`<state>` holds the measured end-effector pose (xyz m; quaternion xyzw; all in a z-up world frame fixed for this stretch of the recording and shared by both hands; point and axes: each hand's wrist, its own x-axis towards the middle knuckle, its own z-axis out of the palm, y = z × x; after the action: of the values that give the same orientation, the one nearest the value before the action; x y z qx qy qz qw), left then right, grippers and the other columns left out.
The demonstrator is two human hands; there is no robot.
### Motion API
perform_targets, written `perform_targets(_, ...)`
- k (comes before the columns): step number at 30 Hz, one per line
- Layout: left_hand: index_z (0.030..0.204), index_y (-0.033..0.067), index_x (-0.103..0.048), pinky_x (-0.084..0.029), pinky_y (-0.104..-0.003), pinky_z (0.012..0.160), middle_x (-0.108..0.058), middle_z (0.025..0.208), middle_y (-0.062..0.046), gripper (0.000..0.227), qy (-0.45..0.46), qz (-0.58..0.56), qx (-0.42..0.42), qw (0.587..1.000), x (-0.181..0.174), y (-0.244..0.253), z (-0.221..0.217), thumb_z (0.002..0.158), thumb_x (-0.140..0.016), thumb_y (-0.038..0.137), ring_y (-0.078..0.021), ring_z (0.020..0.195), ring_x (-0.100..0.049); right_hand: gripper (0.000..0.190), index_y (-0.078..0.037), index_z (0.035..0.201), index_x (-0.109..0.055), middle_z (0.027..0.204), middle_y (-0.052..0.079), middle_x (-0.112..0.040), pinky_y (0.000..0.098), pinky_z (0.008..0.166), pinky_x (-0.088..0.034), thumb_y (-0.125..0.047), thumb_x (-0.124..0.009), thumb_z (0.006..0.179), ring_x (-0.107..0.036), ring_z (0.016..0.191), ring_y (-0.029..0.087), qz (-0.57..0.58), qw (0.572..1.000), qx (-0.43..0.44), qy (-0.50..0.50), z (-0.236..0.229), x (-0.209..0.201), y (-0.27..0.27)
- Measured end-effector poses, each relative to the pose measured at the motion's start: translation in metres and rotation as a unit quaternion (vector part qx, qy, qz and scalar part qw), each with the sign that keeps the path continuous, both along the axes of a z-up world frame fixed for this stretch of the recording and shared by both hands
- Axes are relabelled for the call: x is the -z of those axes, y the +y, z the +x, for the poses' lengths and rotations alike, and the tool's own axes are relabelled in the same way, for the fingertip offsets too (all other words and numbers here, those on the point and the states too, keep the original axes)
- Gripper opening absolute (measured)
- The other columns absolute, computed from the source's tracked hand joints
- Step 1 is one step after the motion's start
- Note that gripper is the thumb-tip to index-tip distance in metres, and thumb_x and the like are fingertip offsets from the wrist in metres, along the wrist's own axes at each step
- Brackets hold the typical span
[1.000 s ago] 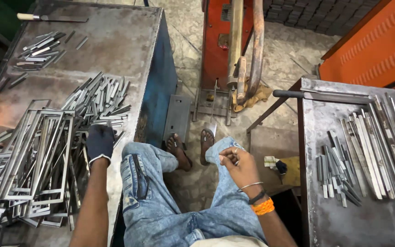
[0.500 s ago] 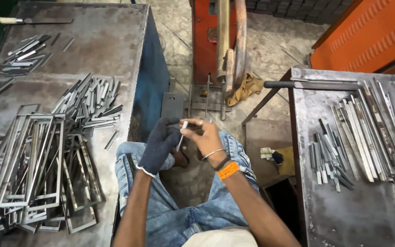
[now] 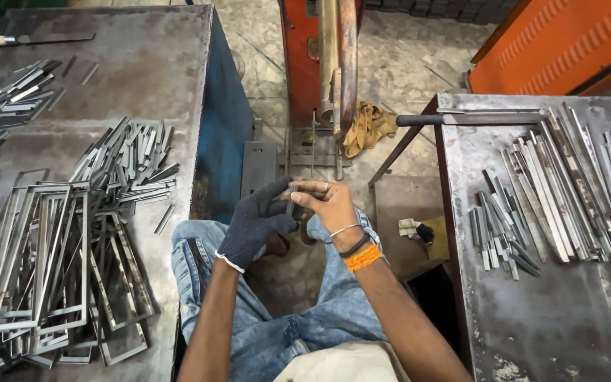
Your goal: The person assembles rectangular metal frames by joining four metal bars at the corners using a red bending machine. They pick bars from a table, align them, bend them into place, and place the completed frames on a pile to the left.
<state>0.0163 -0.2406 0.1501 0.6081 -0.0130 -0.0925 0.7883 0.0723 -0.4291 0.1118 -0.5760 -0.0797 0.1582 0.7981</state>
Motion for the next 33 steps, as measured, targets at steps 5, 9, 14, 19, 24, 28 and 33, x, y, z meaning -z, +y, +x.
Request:
perform_targets(5,0.147,-0.0047,-0.050,-0.061,-0.032,0.083,-0.071,0.123,-0.014,0.069,0.026,-0.049,0.000,0.998,-0.025,-0.012,-0.004,0.080,-0.069,-0.004,-0.0210,0.101,-0.075,0.028,0.004,0.116,-0.073,0.101,0.009,-0.079,0.0249,0.062,-0.058,-0.010,-0.075,0.091,-0.072,0.080,0.010,-0.025,0.999,0.018,0.015,-0.006,-0.009,-0.002)
perform_targets(9,0.143,-0.0023,-0.053,-0.061,-0.029,0.082,-0.073,0.115,-0.013,0.060,0.019,-0.004,-0.019,1.000,-0.018,-0.016,0.000,0.087,-0.072,0.004,-0.0162,0.097,-0.073,0.026,0.002,0.113,-0.074,0.093,0.006,-0.077,0.0261,0.056,-0.054,-0.010,-0.074,0.091,-0.068,0.071,0.010,-0.029,0.997,0.051,0.049,-0.010,-0.018,0.002)
perform_targets(14,0.128,-0.0034,-0.066,-0.057,-0.030,0.068,-0.073,0.098,-0.011,0.047,0.016,0.096,-0.119,0.988,-0.007,-0.001,0.004,0.084,-0.076,0.009,-0.0149,0.080,-0.068,0.023,0.003,0.113,-0.075,0.093,0.005,-0.076,0.0263,0.069,-0.056,-0.009,-0.074,0.093,-0.068,0.078,0.010,-0.104,0.989,0.083,-0.069,-0.001,0.017,0.009)
perform_targets(19,0.109,-0.0024,-0.070,-0.060,-0.030,0.061,-0.074,0.092,-0.010,0.030,0.087,0.063,-0.304,0.947,0.081,0.110,0.005,0.081,-0.078,0.009,-0.0182,0.072,-0.073,0.023,0.003,0.112,-0.071,0.093,0.005,-0.075,0.0267,0.073,-0.059,-0.011,-0.073,0.094,-0.072,0.082,0.011,-0.089,0.994,0.050,-0.049,-0.001,0.050,0.007)
perform_targets(24,0.089,-0.0041,-0.075,-0.055,-0.042,0.058,-0.072,0.075,-0.020,0.026,0.075,0.490,-0.443,0.747,0.148,0.238,-0.027,0.078,-0.081,0.019,-0.0289,0.061,-0.071,0.021,0.004,0.109,-0.073,0.087,0.010,-0.077,0.0275,0.070,-0.059,-0.010,-0.071,0.094,-0.071,0.076,0.013,-0.129,0.991,0.019,-0.023,-0.006,0.068,0.003)
perform_targets(28,0.089,0.0010,-0.076,-0.054,-0.046,0.059,-0.073,0.079,-0.018,0.018,0.022,0.615,-0.471,0.632,0.160,0.255,-0.039,0.083,-0.077,0.018,-0.0325,0.065,-0.070,0.020,0.004,0.109,-0.073,0.087,0.009,-0.076,0.0277,0.069,-0.059,-0.008,-0.070,0.094,-0.071,0.074,0.013,-0.130,0.991,0.018,-0.012,-0.011,0.078,0.001)
perform_targets(33,0.092,-0.0007,-0.072,-0.052,-0.044,0.063,-0.071,0.081,-0.016,0.017,0.021,0.518,-0.515,0.683,0.101,0.168,-0.024,0.092,-0.072,0.016,-0.0304,0.069,-0.068,0.018,0.002,0.109,-0.072,0.087,0.006,-0.075,0.0257,0.069,-0.057,-0.005,-0.067,0.093,-0.068,0.074,0.010,-0.150,0.988,0.021,-0.039,-0.018,0.074,-0.034)
